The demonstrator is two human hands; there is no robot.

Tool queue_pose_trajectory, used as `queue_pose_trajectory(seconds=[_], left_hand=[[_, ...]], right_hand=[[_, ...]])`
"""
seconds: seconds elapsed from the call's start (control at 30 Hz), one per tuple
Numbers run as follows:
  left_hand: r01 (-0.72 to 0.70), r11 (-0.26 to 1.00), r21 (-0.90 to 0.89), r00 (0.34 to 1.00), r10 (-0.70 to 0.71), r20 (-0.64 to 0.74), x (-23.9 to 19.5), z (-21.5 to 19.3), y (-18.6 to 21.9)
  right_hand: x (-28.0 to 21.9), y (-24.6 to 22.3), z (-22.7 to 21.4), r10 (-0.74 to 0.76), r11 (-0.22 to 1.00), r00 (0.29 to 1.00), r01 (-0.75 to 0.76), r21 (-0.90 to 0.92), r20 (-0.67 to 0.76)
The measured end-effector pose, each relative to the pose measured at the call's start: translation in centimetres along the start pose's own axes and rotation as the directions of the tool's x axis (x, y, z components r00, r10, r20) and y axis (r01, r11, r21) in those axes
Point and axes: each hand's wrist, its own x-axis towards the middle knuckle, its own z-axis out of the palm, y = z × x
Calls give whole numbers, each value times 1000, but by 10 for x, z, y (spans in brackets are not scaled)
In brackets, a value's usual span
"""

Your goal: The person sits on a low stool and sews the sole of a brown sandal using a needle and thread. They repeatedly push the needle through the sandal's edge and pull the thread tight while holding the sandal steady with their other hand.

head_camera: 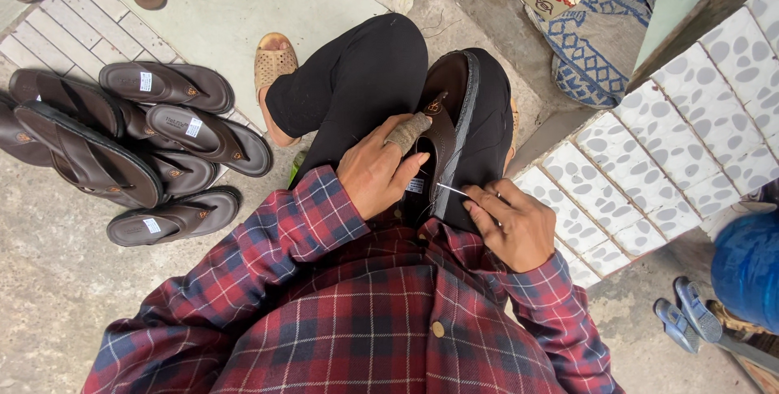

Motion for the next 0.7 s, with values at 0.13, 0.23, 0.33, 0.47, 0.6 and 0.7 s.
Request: queue_pose_trajectory(seconds=[0.13, 0.23, 0.33, 0.47, 0.6, 0.7], left_hand=[[10, 1000, -16, 1000, -10, 2, 3, -2, 0], [0, 1000, -17, 1000, 1, 12, 1, 1, -4], [15, 1000, -9, 1000, -15, 26, -3, 6, -9], [-3, 1000, -10, 999, 3, 39, -6, 8, -12], [-27, 1000, -10, 999, 27, 20, 0, -2, -2], [-44, 999, 7, 999, 44, -7, -5, 7, -10]], right_hand=[[1, -1, -4, 28, 994, 999, -32, 104, 39], [-2, 5, -5, 60, 990, 997, -66, 128, 47], [-5, 12, -2, 29, 1000, 999, -30, 8, 34], [0, 7, 0, 14, 999, 999, -15, 30, 32], [9, 2, -5, -33, 986, 999, 29, 163, 21], [12, 0, -7, -2, 762, 1000, -5, 647, 10]])
